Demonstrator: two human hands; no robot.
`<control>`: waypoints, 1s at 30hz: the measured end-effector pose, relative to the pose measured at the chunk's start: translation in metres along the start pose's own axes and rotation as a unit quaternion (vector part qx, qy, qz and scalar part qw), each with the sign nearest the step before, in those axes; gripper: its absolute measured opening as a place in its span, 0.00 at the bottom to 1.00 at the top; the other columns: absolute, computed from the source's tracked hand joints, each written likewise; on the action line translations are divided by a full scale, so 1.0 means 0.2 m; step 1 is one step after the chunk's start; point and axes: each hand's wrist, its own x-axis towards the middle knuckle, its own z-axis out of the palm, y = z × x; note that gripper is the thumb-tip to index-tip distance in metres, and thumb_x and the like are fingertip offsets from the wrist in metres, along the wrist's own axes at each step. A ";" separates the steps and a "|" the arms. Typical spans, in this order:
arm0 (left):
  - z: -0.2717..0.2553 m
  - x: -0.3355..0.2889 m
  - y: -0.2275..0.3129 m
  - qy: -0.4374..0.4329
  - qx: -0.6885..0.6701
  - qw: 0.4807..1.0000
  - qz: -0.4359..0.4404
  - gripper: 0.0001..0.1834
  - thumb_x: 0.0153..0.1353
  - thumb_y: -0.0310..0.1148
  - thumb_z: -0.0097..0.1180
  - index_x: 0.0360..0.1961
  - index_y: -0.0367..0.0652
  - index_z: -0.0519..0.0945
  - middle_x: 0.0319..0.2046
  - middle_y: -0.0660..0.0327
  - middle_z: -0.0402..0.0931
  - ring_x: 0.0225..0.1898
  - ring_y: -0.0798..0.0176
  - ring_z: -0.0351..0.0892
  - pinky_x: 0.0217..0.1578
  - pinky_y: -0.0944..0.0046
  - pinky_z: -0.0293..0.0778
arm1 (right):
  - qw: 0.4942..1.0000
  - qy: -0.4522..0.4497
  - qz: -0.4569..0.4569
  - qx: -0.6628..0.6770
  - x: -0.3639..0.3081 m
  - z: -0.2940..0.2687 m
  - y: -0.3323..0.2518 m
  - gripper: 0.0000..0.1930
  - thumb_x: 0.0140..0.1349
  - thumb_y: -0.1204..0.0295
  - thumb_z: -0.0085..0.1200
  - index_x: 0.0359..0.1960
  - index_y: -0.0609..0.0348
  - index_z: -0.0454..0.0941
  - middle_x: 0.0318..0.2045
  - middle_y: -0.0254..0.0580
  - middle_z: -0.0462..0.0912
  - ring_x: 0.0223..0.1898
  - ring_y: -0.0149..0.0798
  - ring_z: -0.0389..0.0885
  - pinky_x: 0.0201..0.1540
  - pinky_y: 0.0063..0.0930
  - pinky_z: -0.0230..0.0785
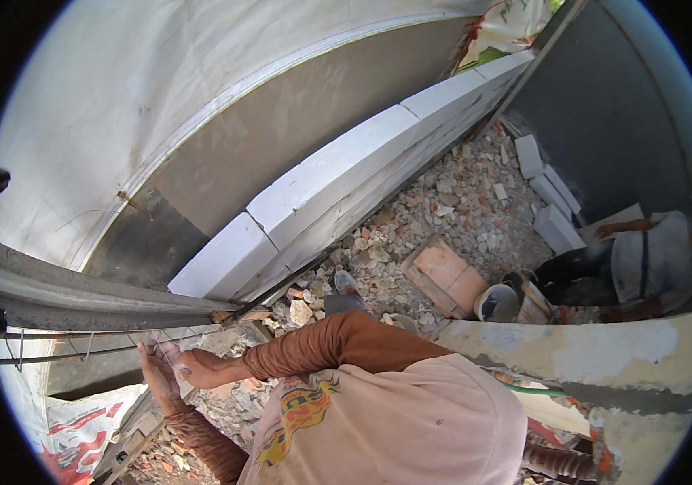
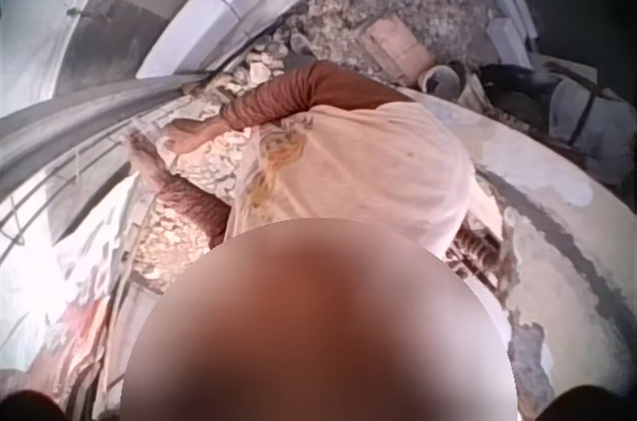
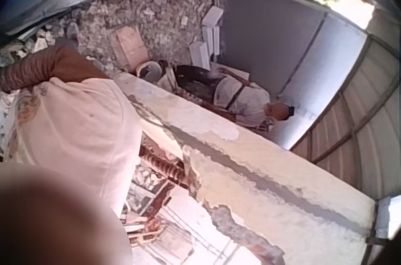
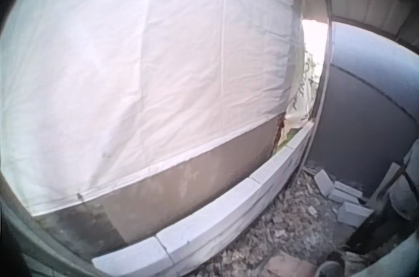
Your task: The person positions white insulation panels against a curved wall, secures them with wire ties, and applies cement mortar with a trowel. They repeat the process by adding another panel and pressing it into place.
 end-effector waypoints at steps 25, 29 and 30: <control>0.25 0.14 0.08 0.343 0.411 0.772 0.343 0.14 0.58 0.29 0.62 0.19 0.34 0.74 0.17 0.67 0.71 0.23 0.73 0.64 0.25 0.65 0.63 | 0.983 -0.137 -0.092 -0.082 -0.14 -0.49 0.13 0.24 0.62 0.71 0.55 0.61 0.62 0.71 0.56 0.54 0.75 0.60 0.53 0.70 0.65 0.45 0.61; 0.28 0.07 0.09 0.386 0.411 0.788 0.246 0.16 0.57 0.29 0.62 0.17 0.33 0.72 0.15 0.68 0.67 0.21 0.72 0.61 0.23 0.62 0.60 | 0.982 -0.170 -0.027 -0.076 -0.22 -0.55 0.19 0.24 0.62 0.68 0.56 0.59 0.67 0.71 0.49 0.55 0.77 0.54 0.55 0.74 0.59 0.47 0.67; 0.28 0.07 0.09 0.375 0.406 0.788 0.272 0.16 0.57 0.29 0.61 0.17 0.34 0.71 0.14 0.69 0.66 0.21 0.73 0.60 0.23 0.62 0.59 | 0.982 -0.173 -0.024 -0.068 -0.22 -0.57 0.20 0.23 0.62 0.68 0.55 0.57 0.66 0.73 0.48 0.56 0.78 0.52 0.56 0.75 0.57 0.47 0.69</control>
